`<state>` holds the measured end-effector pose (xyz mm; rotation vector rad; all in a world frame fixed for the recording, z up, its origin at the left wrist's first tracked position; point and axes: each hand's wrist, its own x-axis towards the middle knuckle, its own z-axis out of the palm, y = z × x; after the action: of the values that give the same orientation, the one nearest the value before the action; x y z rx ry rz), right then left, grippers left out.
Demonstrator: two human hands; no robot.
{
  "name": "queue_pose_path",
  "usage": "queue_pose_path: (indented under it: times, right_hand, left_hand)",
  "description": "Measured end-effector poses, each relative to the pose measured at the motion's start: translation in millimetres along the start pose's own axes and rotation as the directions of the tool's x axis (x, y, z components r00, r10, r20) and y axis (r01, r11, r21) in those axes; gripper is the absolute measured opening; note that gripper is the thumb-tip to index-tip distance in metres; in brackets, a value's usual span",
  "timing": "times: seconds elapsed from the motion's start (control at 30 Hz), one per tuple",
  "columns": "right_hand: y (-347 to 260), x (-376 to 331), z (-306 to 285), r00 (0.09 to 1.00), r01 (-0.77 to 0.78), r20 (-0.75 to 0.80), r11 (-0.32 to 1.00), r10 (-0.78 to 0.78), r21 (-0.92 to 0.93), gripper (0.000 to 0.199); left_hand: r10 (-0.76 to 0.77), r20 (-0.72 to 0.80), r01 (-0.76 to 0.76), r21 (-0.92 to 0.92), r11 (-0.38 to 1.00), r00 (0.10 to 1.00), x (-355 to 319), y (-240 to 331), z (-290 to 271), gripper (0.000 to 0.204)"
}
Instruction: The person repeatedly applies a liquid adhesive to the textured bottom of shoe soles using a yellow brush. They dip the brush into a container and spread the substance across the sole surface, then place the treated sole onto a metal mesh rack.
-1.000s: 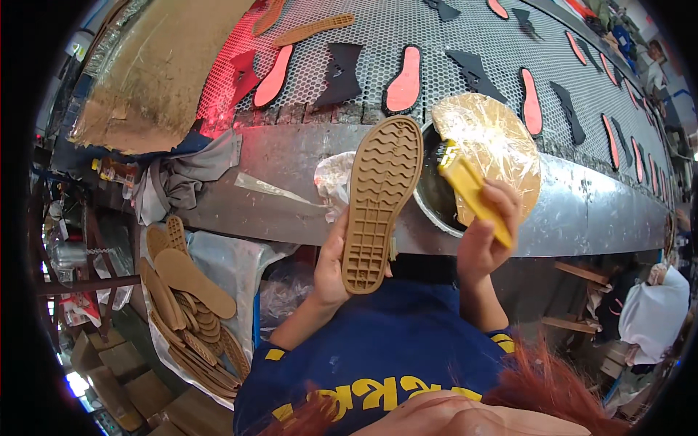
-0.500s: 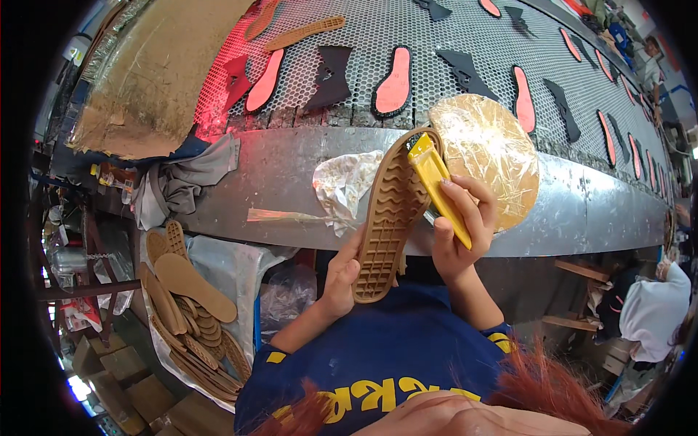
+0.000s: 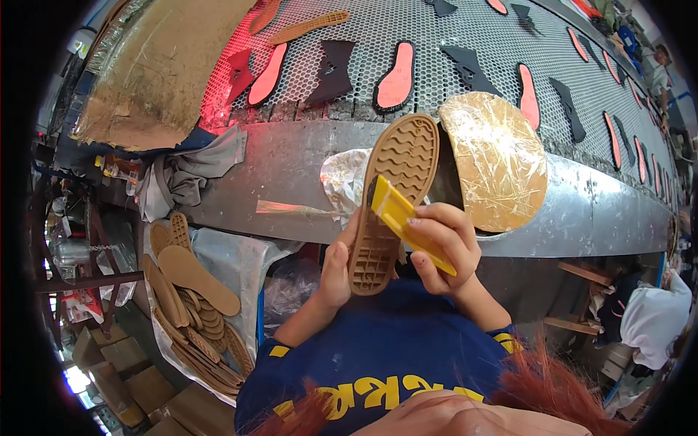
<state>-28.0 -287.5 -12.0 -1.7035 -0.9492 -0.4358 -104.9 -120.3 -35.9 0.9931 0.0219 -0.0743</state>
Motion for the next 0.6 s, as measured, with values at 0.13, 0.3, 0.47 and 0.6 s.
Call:
queue_pose_path:
  times: [0.13,0.3,0.47,0.6]
  right_hand:
    - [-5.1,-6.4,1.3,0.996,-0.002,0.091,0.999,-0.001,0.034,0.034]
    - [-14.1,-12.5,3.9,0.983,-0.001,0.184,0.997,-0.014,0.081,0.037]
    - [-22.1,-17.3,5.5,0.971,-0.029,0.238,0.988,-0.008,0.152,0.036]
    - [-22.2,-15.1,3.0,0.96,-0.017,0.276,0.98,-0.04,0.198,0.037]
  left_hand:
    - [0.036,-0.033,-0.039,-0.087,0.995,0.999,7.3,2.1,2.4,0.084]
    - [0.059,-0.129,-0.087,-0.22,0.972,0.99,19.4,-1.0,3.8,0.082]
    - [0.038,-0.23,-0.096,-0.244,0.965,0.972,27.7,1.0,2.0,0.085]
    - [0.024,-0.142,-0.069,-0.324,0.944,0.99,28.1,7.1,-4.8,0.085]
